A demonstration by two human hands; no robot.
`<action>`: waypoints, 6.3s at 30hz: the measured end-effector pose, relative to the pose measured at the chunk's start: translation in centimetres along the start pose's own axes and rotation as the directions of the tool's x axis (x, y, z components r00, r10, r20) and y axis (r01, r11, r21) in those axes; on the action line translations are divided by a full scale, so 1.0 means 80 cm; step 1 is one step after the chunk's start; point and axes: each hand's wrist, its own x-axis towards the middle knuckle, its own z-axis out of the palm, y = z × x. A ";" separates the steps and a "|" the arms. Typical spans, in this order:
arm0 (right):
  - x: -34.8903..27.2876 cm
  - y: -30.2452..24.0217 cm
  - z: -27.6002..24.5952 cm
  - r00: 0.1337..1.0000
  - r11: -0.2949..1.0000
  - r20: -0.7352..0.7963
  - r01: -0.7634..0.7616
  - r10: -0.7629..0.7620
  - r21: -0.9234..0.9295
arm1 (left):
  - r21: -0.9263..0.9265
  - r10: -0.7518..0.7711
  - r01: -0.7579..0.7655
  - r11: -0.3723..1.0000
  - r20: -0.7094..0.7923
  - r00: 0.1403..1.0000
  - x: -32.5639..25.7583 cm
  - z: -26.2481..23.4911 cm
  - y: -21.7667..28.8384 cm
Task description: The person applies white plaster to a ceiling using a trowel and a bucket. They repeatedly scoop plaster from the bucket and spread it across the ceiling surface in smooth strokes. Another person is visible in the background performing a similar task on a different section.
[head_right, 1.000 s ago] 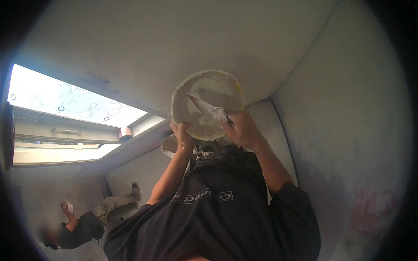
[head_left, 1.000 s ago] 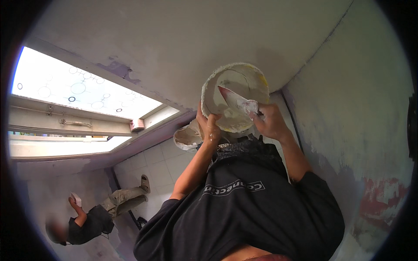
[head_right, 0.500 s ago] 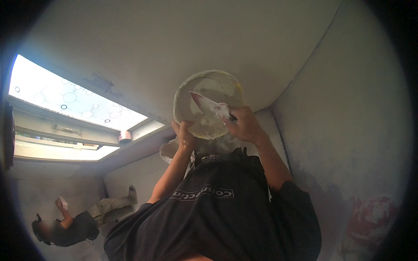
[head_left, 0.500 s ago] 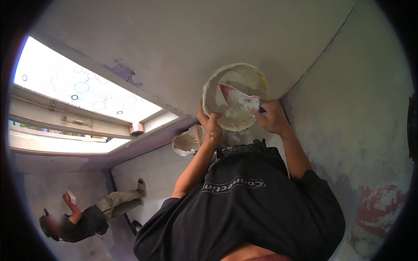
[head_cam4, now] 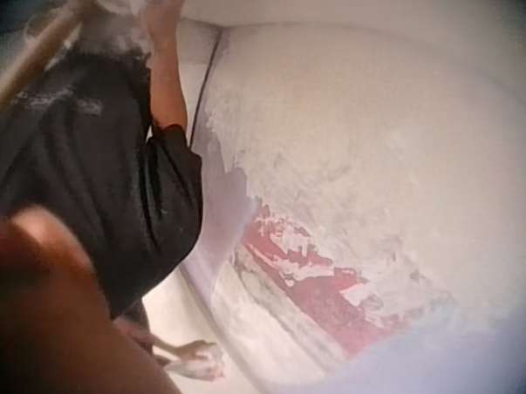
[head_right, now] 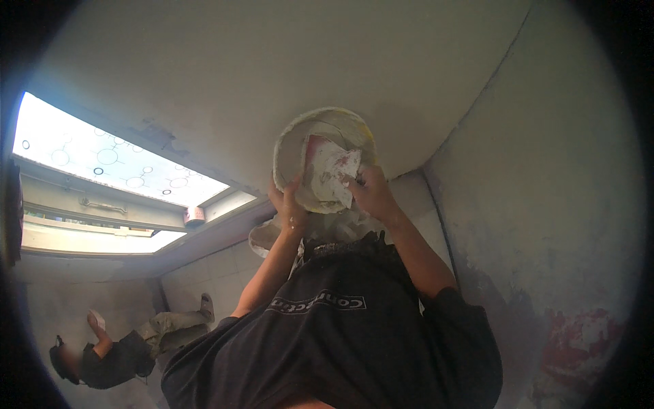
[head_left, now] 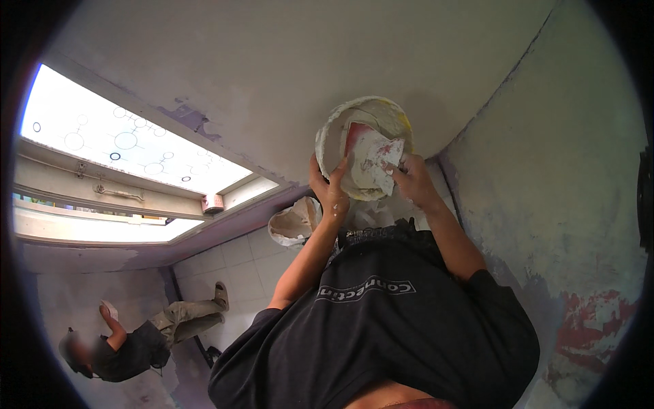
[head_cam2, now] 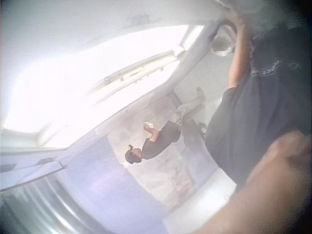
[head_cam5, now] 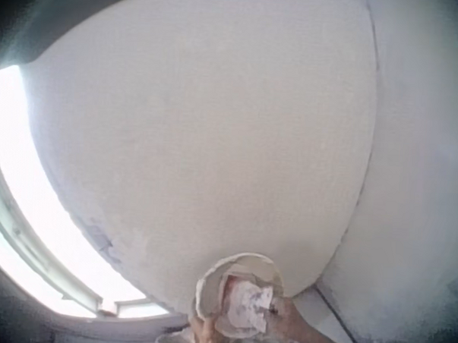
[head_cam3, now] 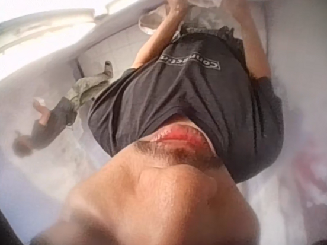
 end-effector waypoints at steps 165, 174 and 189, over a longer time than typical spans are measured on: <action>0.057 0.033 0.338 0.952 0.497 0.009 -0.167 0.305 0.852 | -0.330 -0.435 0.295 0.897 -0.535 0.724 -0.079 -0.454 0.013; 0.107 0.010 0.336 0.938 0.400 -0.071 -0.075 0.338 0.913 | -0.408 -0.477 0.288 0.866 -0.501 0.722 -0.082 -0.484 -0.005; 0.043 -0.180 0.246 0.867 0.491 -0.467 0.488 -0.175 0.722 | -0.344 -0.483 0.345 0.873 -0.515 0.708 -0.085 -0.487 -0.008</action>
